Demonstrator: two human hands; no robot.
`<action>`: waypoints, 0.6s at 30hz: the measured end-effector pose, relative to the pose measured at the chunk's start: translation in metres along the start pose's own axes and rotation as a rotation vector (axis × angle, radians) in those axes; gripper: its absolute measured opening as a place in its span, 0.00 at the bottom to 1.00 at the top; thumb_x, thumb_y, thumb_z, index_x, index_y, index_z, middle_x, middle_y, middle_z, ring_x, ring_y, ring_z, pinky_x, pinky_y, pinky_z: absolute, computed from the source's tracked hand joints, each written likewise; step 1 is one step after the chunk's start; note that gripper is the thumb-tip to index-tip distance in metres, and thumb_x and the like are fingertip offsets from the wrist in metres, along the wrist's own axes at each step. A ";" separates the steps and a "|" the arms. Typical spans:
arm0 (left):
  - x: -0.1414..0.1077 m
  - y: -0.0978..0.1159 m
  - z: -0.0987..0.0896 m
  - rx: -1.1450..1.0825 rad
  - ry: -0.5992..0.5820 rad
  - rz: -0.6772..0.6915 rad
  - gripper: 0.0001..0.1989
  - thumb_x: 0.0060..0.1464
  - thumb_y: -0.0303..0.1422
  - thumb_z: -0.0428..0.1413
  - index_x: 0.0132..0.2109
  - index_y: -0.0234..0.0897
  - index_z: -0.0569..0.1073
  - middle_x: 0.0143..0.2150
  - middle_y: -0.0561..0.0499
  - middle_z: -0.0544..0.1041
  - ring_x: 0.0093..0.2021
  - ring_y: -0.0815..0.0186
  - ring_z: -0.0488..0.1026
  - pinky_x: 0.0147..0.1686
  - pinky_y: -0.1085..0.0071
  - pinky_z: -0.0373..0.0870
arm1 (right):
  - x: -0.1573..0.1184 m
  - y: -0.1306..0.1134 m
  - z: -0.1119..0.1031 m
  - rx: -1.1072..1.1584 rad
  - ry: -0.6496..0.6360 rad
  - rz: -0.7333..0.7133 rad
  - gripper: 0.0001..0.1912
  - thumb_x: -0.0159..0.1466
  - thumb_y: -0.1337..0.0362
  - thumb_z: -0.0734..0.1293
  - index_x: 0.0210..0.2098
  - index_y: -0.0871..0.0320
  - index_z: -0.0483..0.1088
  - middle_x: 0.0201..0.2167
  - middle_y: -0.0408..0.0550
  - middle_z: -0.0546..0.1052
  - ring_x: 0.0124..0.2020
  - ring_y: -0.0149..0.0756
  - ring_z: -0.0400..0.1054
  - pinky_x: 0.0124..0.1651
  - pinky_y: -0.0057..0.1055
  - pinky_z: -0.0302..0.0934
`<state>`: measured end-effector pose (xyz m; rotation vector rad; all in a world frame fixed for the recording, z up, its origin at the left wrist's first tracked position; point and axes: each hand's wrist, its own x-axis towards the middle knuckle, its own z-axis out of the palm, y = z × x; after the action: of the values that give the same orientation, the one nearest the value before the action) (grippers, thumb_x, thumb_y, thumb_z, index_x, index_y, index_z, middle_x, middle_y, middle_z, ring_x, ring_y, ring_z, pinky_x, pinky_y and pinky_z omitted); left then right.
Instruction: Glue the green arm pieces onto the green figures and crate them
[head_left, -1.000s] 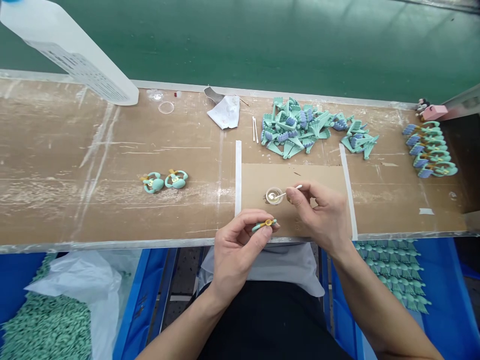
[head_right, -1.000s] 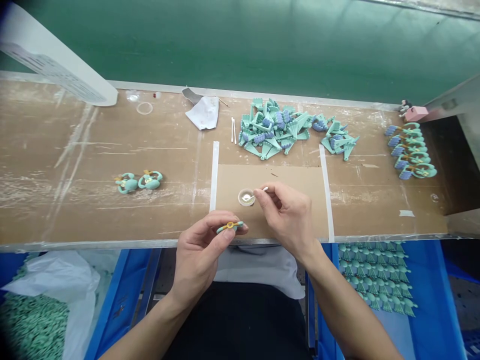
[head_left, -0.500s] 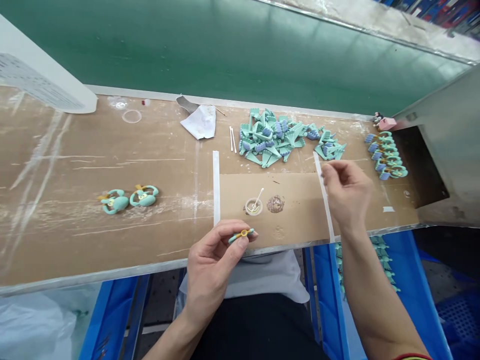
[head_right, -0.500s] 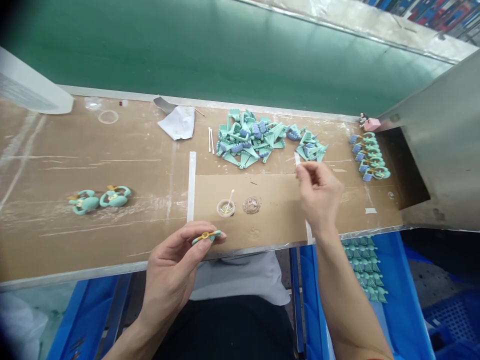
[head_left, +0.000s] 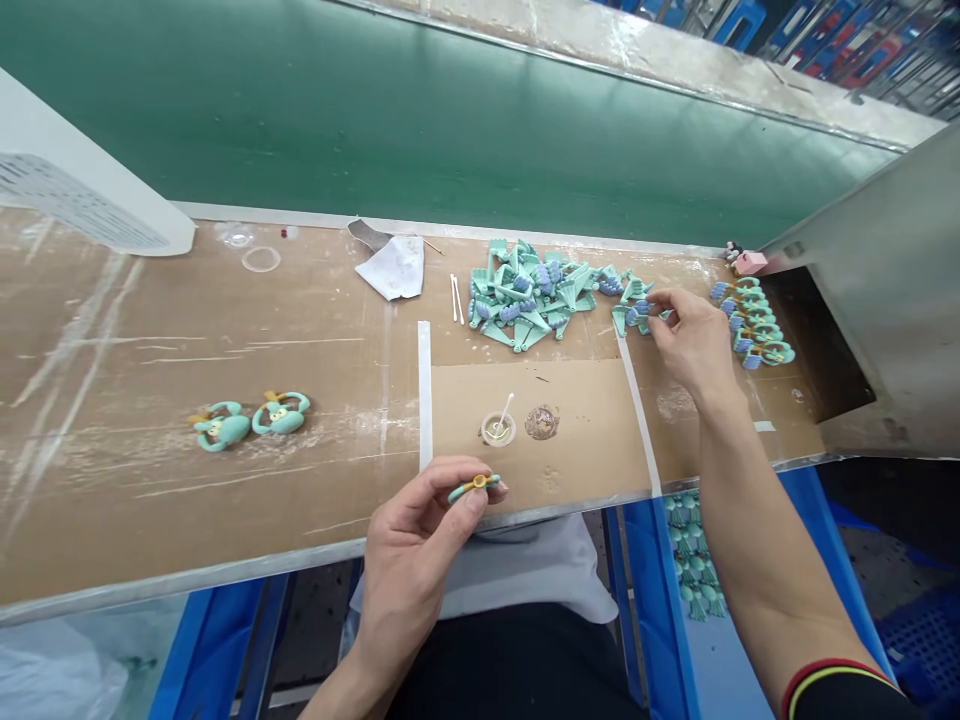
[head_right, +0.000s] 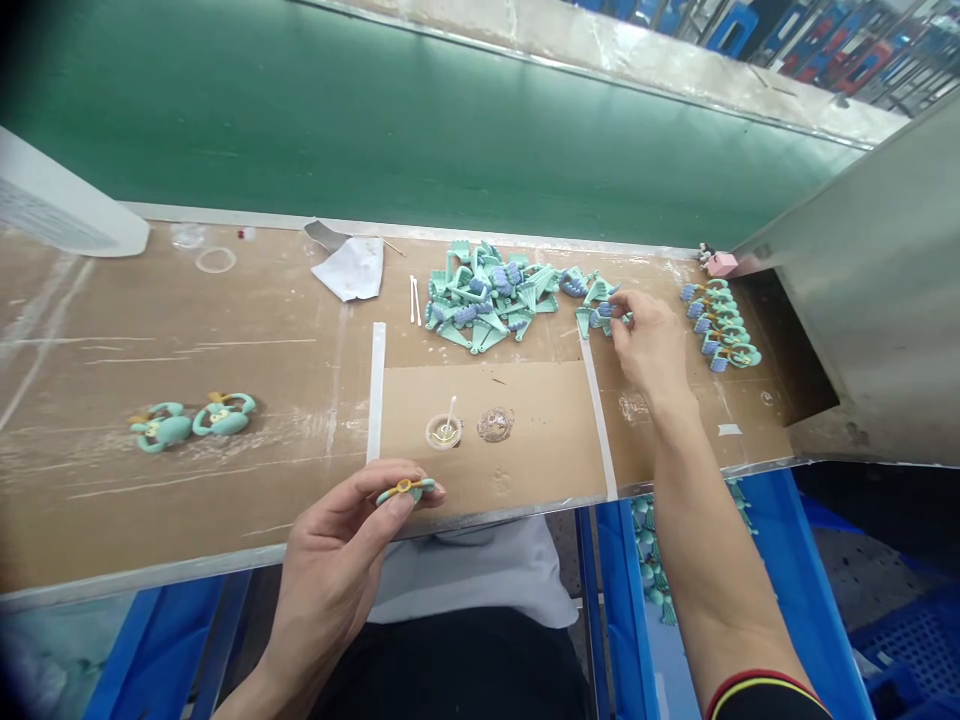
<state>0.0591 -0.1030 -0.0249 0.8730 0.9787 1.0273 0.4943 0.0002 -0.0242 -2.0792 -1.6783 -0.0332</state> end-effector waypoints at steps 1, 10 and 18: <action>0.000 0.000 0.000 -0.002 -0.003 0.003 0.06 0.72 0.38 0.75 0.49 0.41 0.93 0.48 0.45 0.90 0.47 0.57 0.90 0.53 0.63 0.90 | 0.000 0.001 -0.001 0.015 -0.014 0.002 0.19 0.70 0.68 0.70 0.58 0.53 0.84 0.48 0.53 0.90 0.42 0.49 0.79 0.55 0.48 0.73; -0.001 0.000 0.005 -0.053 -0.031 -0.007 0.05 0.72 0.37 0.75 0.49 0.42 0.94 0.48 0.46 0.90 0.44 0.60 0.91 0.50 0.66 0.91 | -0.039 -0.022 -0.036 0.143 -0.011 -0.070 0.21 0.81 0.61 0.65 0.67 0.51 0.82 0.54 0.56 0.83 0.50 0.50 0.82 0.57 0.47 0.77; -0.005 0.005 0.007 -0.150 -0.033 -0.132 0.11 0.70 0.42 0.77 0.48 0.39 0.93 0.42 0.48 0.90 0.37 0.60 0.92 0.45 0.66 0.92 | -0.079 -0.077 -0.046 0.159 -0.378 -0.194 0.12 0.80 0.58 0.70 0.52 0.52 0.87 0.43 0.51 0.87 0.36 0.44 0.79 0.44 0.42 0.71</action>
<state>0.0631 -0.1072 -0.0169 0.6906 0.9069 0.9577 0.4151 -0.0785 0.0187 -1.8818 -2.0234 0.4427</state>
